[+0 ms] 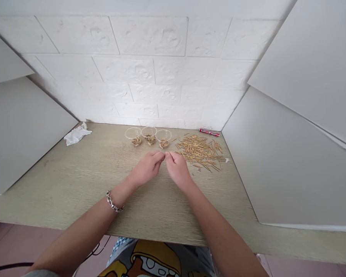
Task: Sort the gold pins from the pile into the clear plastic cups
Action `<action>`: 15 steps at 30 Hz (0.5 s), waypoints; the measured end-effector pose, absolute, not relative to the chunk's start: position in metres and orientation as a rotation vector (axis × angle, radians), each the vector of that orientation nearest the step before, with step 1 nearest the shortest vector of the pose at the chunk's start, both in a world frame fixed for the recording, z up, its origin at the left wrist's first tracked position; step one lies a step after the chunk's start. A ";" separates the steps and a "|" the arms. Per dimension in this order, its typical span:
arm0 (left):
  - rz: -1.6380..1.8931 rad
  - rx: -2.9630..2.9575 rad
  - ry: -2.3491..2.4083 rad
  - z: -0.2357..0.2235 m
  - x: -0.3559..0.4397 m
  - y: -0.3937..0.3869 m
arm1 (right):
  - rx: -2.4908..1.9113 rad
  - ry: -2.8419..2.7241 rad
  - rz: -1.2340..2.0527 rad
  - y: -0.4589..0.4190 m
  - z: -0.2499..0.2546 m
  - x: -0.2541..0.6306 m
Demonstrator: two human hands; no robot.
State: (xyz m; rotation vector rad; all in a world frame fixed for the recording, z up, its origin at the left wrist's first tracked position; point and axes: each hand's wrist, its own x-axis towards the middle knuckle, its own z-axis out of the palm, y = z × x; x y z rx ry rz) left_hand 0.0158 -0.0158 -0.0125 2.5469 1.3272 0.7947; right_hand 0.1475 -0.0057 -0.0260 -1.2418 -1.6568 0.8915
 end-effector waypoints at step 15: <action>0.841 2.629 1.399 -0.015 0.005 -0.008 | -1.181 -1.534 0.948 -0.008 -0.019 0.155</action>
